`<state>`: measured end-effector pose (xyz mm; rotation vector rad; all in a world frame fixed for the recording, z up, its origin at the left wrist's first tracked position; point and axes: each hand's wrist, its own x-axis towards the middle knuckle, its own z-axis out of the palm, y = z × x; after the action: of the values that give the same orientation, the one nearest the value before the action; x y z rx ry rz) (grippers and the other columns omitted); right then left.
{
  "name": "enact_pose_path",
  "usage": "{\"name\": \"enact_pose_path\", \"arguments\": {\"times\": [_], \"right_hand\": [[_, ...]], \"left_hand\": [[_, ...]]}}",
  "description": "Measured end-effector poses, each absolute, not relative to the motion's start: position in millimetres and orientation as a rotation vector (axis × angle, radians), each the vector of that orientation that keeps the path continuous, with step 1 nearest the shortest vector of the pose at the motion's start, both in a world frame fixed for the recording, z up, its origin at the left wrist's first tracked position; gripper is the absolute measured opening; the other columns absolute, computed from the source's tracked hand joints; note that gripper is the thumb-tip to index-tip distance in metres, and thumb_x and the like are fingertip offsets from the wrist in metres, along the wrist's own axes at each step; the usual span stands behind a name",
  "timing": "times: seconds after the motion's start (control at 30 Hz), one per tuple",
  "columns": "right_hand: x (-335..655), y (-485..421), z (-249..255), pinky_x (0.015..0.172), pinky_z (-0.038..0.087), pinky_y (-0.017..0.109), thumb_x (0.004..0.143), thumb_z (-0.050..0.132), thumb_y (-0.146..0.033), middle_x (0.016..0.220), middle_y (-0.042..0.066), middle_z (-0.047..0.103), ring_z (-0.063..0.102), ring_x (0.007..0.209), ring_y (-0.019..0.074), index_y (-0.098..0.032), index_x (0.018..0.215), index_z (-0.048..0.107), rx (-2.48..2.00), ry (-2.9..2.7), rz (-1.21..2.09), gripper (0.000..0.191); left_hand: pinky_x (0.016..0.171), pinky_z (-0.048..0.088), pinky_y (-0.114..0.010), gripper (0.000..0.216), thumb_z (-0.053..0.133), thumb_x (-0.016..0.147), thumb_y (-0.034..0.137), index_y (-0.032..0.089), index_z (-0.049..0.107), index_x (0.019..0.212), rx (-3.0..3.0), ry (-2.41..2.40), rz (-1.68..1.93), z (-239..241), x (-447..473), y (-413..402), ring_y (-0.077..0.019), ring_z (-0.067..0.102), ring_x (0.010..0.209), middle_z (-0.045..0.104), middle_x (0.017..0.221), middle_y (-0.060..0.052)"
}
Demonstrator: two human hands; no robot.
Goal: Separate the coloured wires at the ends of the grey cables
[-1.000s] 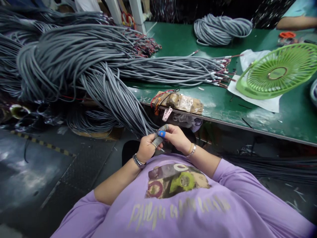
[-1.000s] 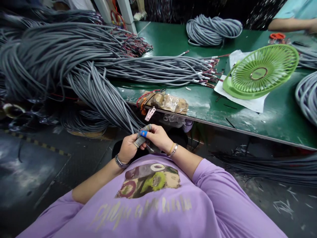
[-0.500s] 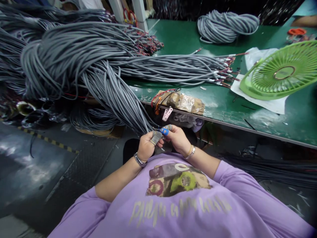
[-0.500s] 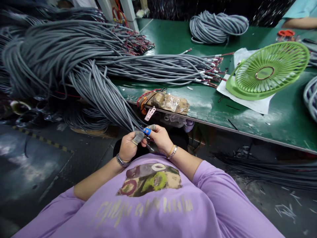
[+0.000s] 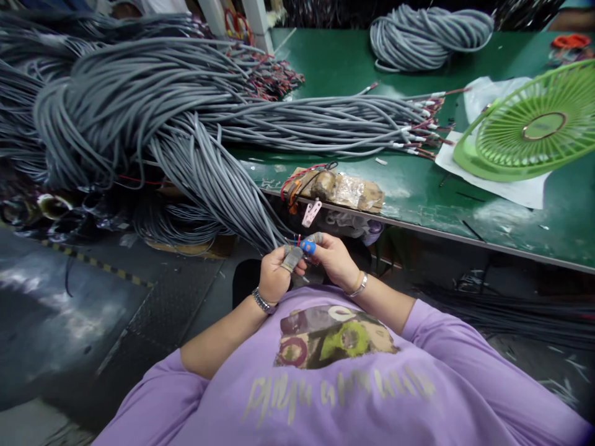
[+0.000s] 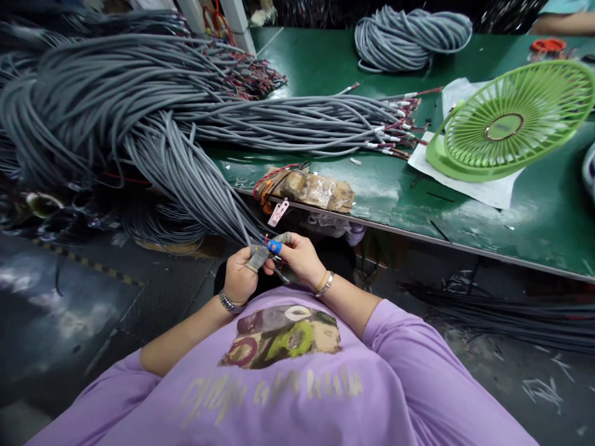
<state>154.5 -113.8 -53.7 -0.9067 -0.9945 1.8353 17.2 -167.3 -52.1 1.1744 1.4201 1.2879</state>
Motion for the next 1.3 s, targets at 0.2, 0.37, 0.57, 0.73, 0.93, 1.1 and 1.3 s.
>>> {"name": "enact_pose_path", "arguments": {"times": [0.2,0.37,0.57,0.73,0.93,1.1,1.3], "right_hand": [[155,-112,-50,0.049,0.035,0.022,0.059,0.084,-0.046,0.060,-0.003,0.057,0.044,0.050,0.0062,-0.015,0.075,0.064,-0.895,-1.008,1.895,0.041],[153,-112,-49,0.049,0.036,0.022,0.059,0.084,-0.047,0.057,-0.004,0.056,0.044,0.049,0.0064,-0.015,0.072,0.061,-0.904,-1.009,1.914,0.042],[148,-116,-52,0.050,0.034,0.021,0.059,0.084,-0.047,0.058,-0.003,0.057,0.043,0.051,0.0062,-0.015,0.071,0.061,-0.937,-0.945,1.839,0.041],[147,-115,-53,0.050,0.034,0.022,0.061,0.083,-0.047,0.057,-0.004,0.055,0.043,0.050,0.0064,-0.015,0.071,0.061,-0.922,-0.952,1.855,0.040],[155,-115,-53,0.052,0.040,0.022,0.058,0.085,-0.045,0.066,-0.002,0.061,0.048,0.055,0.0075,-0.016,0.079,0.065,-0.885,-1.001,1.922,0.042],[163,-114,-52,0.055,0.043,0.022,0.057,0.086,-0.041,0.074,0.000,0.066,0.053,0.060,0.0087,-0.016,0.085,0.066,-0.886,-1.007,1.943,0.042],[162,-111,-46,0.053,0.041,0.022,0.060,0.083,-0.046,0.067,-0.002,0.061,0.048,0.055,0.0073,-0.015,0.082,0.065,-0.895,-1.008,1.928,0.042]], "left_hand": [[0.050,0.049,-0.021,0.030,0.064,0.084,0.040,0.015,0.065,0.066,1.199,1.412,1.248,-50,16,-167,-0.0096,0.059,0.047,0.067,0.058,-0.001],[0.050,0.048,-0.021,0.033,0.063,0.084,0.041,0.015,0.065,0.064,1.224,1.422,1.229,-51,14,-168,-0.0096,0.058,0.047,0.066,0.057,-0.001],[0.051,0.050,-0.021,0.033,0.063,0.085,0.044,0.015,0.066,0.070,1.153,1.450,1.299,-54,17,-168,-0.0099,0.060,0.048,0.068,0.059,-0.002],[0.051,0.050,-0.021,0.031,0.064,0.084,0.044,0.015,0.068,0.075,1.108,1.456,1.330,-56,17,-168,-0.0103,0.060,0.048,0.068,0.060,-0.002],[0.047,0.048,-0.020,0.028,0.065,0.082,0.043,0.015,0.066,0.075,1.075,1.437,1.402,-60,16,-167,-0.0095,0.058,0.045,0.066,0.057,-0.001],[0.047,0.048,-0.019,0.025,0.067,0.081,0.040,0.015,0.066,0.076,1.047,1.414,1.437,-58,15,-167,-0.0090,0.058,0.045,0.066,0.057,0.000],[0.047,0.047,-0.019,0.027,0.064,0.083,0.041,0.015,0.065,0.075,1.102,1.440,1.410,-52,17,-165,-0.0086,0.057,0.045,0.066,0.058,0.000]]}}
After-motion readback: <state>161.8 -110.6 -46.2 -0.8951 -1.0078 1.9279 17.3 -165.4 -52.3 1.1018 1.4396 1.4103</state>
